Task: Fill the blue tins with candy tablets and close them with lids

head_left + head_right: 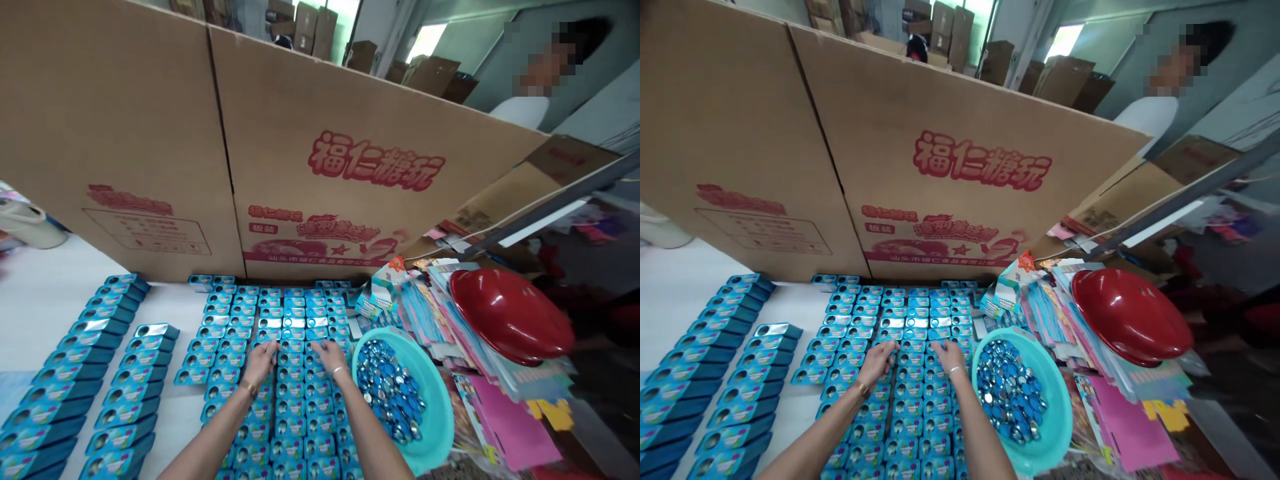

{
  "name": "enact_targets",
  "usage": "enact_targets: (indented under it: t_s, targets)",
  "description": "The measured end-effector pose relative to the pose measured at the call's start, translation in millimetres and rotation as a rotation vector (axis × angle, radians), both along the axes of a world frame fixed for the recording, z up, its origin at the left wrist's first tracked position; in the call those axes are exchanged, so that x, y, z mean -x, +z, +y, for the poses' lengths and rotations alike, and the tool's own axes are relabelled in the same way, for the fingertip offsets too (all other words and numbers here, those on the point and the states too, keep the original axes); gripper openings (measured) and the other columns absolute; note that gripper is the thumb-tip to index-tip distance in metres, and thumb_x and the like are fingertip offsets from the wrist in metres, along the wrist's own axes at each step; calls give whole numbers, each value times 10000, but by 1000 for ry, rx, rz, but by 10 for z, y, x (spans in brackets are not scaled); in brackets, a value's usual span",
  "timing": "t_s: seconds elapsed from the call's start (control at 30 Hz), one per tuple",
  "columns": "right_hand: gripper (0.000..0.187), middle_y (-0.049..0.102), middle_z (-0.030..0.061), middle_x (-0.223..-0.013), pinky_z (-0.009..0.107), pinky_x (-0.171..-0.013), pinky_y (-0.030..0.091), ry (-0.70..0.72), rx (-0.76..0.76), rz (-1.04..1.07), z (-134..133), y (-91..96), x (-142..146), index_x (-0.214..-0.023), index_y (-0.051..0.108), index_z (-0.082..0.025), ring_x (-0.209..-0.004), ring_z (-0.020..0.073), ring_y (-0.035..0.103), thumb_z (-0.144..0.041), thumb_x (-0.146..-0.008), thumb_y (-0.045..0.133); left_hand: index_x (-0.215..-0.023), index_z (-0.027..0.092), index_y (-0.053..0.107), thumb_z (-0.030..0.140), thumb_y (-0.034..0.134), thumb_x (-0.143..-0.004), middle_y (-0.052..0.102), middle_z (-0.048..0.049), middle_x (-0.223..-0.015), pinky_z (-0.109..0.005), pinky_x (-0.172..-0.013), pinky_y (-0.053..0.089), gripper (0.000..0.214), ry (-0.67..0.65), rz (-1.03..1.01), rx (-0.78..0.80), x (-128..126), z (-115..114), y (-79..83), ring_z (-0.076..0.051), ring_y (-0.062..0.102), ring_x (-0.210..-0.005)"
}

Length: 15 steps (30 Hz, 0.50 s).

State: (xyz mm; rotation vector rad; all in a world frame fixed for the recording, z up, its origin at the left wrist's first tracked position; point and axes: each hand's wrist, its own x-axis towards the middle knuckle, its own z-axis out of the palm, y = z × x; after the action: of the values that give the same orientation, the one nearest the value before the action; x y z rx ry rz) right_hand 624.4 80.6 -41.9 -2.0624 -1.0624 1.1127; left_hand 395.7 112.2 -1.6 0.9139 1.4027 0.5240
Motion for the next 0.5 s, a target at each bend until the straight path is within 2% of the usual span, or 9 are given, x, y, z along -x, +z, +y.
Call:
enact_targets:
  t_s: [0.07, 0.17, 0.27, 0.33, 0.43, 0.5]
  targets:
    - [487, 389, -31, -465, 247, -526, 243, 128, 26, -168, 157, 28, -9, -458, 391, -205, -522, 119, 398, -441, -715, 729, -819, 169, 611, 521, 374, -907, 481, 41, -534, -213, -426, 316, 433, -48, 74, -29, -34, 108, -27, -90, 427, -402]
    - [371, 441, -22, -492, 250, -568, 258, 190, 60, -189, 298, 57, -11, -499, 446, -206, -565, 133, 442, -293, -726, 726, -964, 164, 614, 333, 340, -934, 610, 0, -679, -217, -464, 389, 323, -155, 147, -36, -76, 222, -52, -108, 530, -477]
    - [229, 493, -23, -562, 243, -590, 276, 188, 50, -155, 328, 55, -13, -605, 489, -209, -590, 130, 458, -183, -746, 667, -1076, 166, 613, 180, 400, -891, 681, -33, -803, -229, -572, 462, 282, -272, 261, -76, -102, 278, -60, -131, 624, -598]
    - [171, 501, -32, -592, 238, -592, 283, 172, 59, -126, 321, 37, -17, -673, 493, -210, -585, 124, 456, -134, -744, 629, -1102, 165, 609, 155, 477, -859, 695, -58, -862, -248, -691, 479, 276, -335, 373, -141, -123, 303, -59, -169, 669, -759]
    - [159, 489, -54, -588, 233, -574, 284, 136, 98, -66, 307, -5, -21, -740, 481, -216, -554, 122, 447, -134, -725, 616, -1141, 150, 584, 151, 590, -795, 698, -116, -948, -313, -822, 464, 346, -428, 539, -230, -180, 349, -49, -267, 648, -994]
    - [177, 466, -67, -569, 231, -562, 273, 105, 120, -14, 299, -29, -18, -747, 471, -221, -541, 123, 432, -168, -715, 636, -1138, 137, 581, 133, 620, -761, 694, -158, -988, -347, -829, 465, 379, -494, 622, -252, -232, 390, -40, -313, 638, -1028]
